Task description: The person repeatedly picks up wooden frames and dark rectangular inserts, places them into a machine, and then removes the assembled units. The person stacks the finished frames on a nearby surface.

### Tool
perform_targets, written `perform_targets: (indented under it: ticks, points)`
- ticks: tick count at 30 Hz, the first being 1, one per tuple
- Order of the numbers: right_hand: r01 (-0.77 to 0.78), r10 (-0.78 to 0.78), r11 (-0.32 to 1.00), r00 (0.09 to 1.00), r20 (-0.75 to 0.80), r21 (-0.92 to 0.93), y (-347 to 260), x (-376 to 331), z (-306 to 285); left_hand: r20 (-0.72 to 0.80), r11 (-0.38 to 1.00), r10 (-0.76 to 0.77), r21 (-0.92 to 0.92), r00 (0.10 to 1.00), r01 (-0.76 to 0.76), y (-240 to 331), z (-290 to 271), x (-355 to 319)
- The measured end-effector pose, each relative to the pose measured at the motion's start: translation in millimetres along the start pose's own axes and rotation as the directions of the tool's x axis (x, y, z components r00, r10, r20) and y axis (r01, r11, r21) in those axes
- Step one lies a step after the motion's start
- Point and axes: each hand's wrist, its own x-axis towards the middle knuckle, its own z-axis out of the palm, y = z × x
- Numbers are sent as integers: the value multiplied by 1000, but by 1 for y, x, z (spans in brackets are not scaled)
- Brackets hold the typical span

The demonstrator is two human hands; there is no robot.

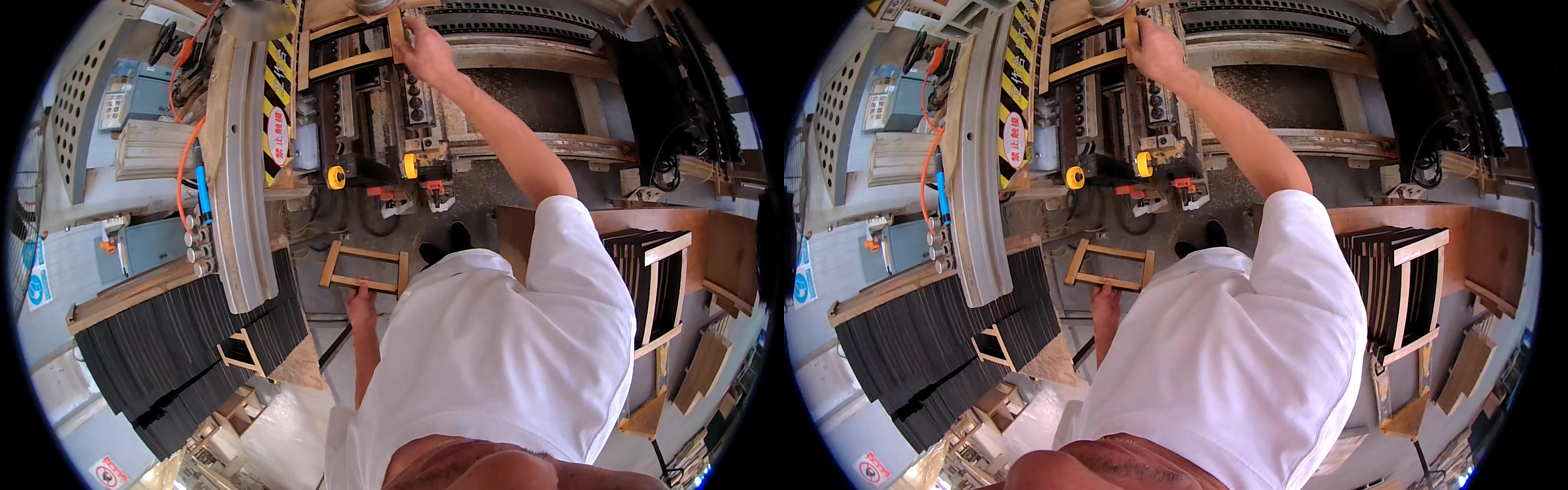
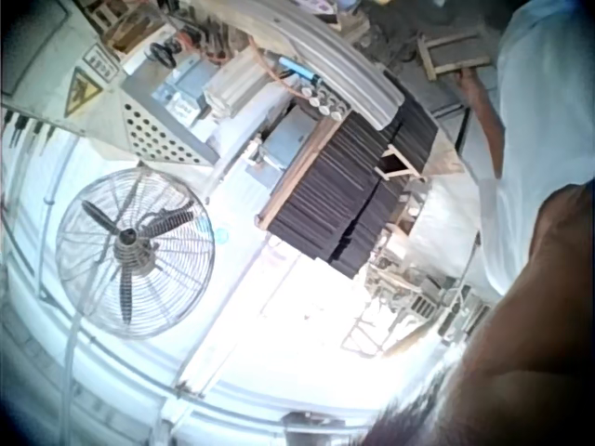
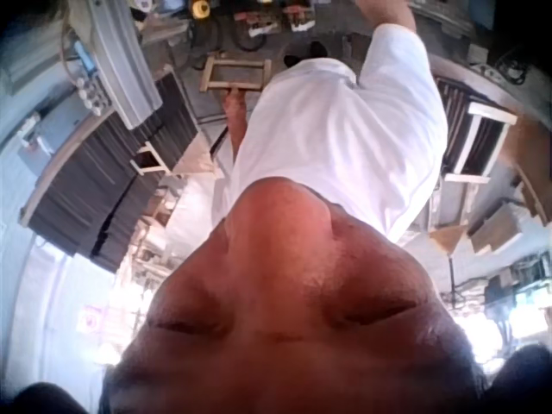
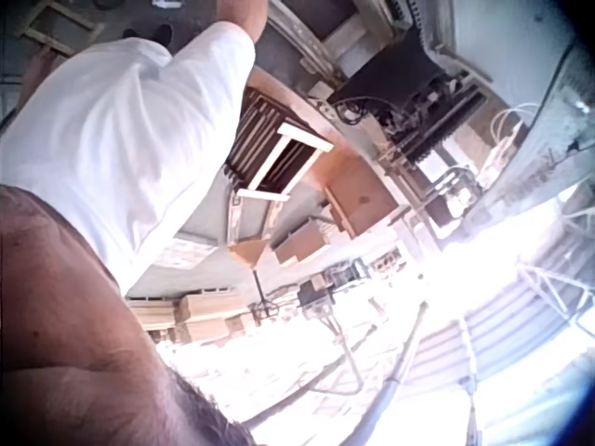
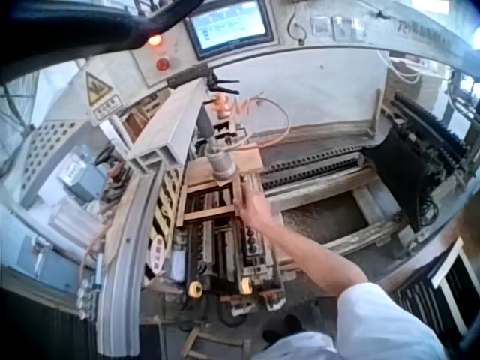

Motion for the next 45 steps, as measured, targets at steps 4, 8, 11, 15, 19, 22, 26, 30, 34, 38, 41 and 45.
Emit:
perform_targets:
  ticks: [4,8,11,15,19,22,26,30,34,38,41,45]
  points:
    - [58,-35,952,996,-82,301,38,14,29,-12,999,-1,44,1000,2,5,0,-1]
    - [12,-9,968,1000,-12,250,32,15,31,-13,1000,5,4,1000,-5,-4,-5,-1]
    - [10,5,968,998,-61,251,30,11,31,-15,1000,2,-21,1000,-3,-10,-8,-3]
    - [-20,38,957,998,-58,288,33,18,33,-44,1000,0,18,999,1,-10,-10,-2]
    - [10,-5,965,1000,-20,262,42,23,35,-32,998,-2,64,999,4,-1,5,-3]
    - [70,-69,973,998,-16,218,59,29,37,17,994,32,107,999,-34,6,11,6]
    - [358,-361,930,933,-16,-76,3,12,17,5,995,63,83,998,-64,-4,7,10]
    - [675,-640,701,737,217,-230,-29,15,43,-5,997,77,-10,997,-77,-22,-7,9]
    - [611,-450,736,762,465,-290,-27,32,76,-128,999,18,-37,992,-23,-29,-8,-4]
    - [540,-422,834,755,502,-111,-24,42,84,-160,991,-2,-134,987,-19,-47,-20,-8]
    - [506,-457,862,755,470,25,-18,44,86,-153,983,-31,-186,988,2,-53,-19,-6]
    - [478,-412,879,762,500,-4,-28,43,86,-137,983,-35,-182,990,10,-52,-12,3]
